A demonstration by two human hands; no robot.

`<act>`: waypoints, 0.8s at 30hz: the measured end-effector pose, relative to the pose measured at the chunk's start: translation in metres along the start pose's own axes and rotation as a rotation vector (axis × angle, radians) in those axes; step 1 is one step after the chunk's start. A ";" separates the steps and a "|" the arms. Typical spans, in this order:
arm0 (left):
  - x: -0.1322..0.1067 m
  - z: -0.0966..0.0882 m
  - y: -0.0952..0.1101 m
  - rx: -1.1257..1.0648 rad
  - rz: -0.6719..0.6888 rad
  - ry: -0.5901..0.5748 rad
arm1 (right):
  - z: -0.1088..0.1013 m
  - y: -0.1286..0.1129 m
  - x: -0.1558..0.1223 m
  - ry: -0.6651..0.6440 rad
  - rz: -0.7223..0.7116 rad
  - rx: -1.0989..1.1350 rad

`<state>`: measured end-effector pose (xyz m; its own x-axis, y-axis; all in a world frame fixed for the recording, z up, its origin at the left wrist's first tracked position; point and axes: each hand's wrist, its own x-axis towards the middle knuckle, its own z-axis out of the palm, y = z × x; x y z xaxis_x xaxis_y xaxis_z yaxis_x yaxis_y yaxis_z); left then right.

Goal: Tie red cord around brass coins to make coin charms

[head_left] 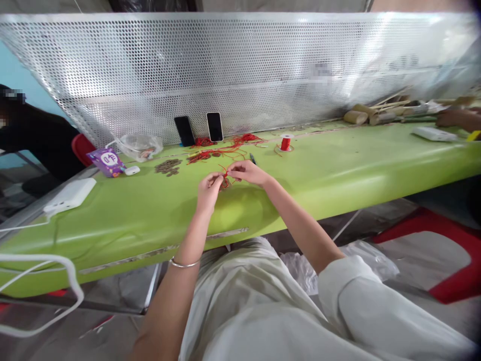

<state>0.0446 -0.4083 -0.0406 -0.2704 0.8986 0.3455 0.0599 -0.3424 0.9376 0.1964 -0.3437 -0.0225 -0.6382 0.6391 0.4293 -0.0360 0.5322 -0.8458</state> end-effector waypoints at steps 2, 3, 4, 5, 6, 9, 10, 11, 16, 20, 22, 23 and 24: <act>-0.001 0.000 0.001 -0.002 -0.003 -0.006 | 0.000 0.000 0.000 -0.006 -0.008 0.011; -0.001 0.000 0.002 -0.001 -0.001 -0.010 | 0.000 0.000 0.000 -0.011 -0.013 0.014; -0.001 0.000 0.002 -0.001 0.004 -0.014 | 0.000 0.000 0.000 -0.016 -0.017 0.016; -0.002 0.000 0.002 0.001 0.008 -0.018 | 0.000 0.000 0.000 -0.021 -0.022 0.019; -0.002 0.000 0.003 0.003 0.013 -0.020 | 0.001 0.001 0.000 -0.025 -0.027 0.022; -0.002 -0.001 0.004 0.012 0.023 -0.020 | 0.001 0.002 0.000 -0.036 -0.042 0.028; -0.002 -0.001 0.004 0.015 0.026 -0.020 | 0.001 0.003 0.000 -0.038 -0.047 0.028; -0.002 -0.002 0.004 0.018 0.030 -0.020 | 0.001 0.003 0.000 -0.039 -0.050 0.026; -0.002 -0.002 0.004 0.041 0.023 -0.026 | -0.001 0.005 0.002 -0.006 -0.059 0.009; -0.002 -0.003 0.002 0.056 0.016 -0.065 | -0.002 0.007 0.002 0.022 -0.065 0.011; -0.002 -0.004 0.000 0.067 0.023 -0.085 | -0.002 0.007 0.002 0.015 -0.065 0.009; -0.002 -0.004 -0.001 0.073 0.028 -0.091 | -0.001 0.007 0.002 0.012 -0.064 0.007; -0.002 -0.004 -0.001 0.080 0.034 -0.095 | 0.000 0.007 0.002 0.009 -0.062 0.004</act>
<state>0.0408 -0.4107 -0.0425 -0.1748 0.9103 0.3753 0.1451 -0.3532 0.9242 0.1952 -0.3386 -0.0275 -0.6273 0.6102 0.4838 -0.0783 0.5687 -0.8188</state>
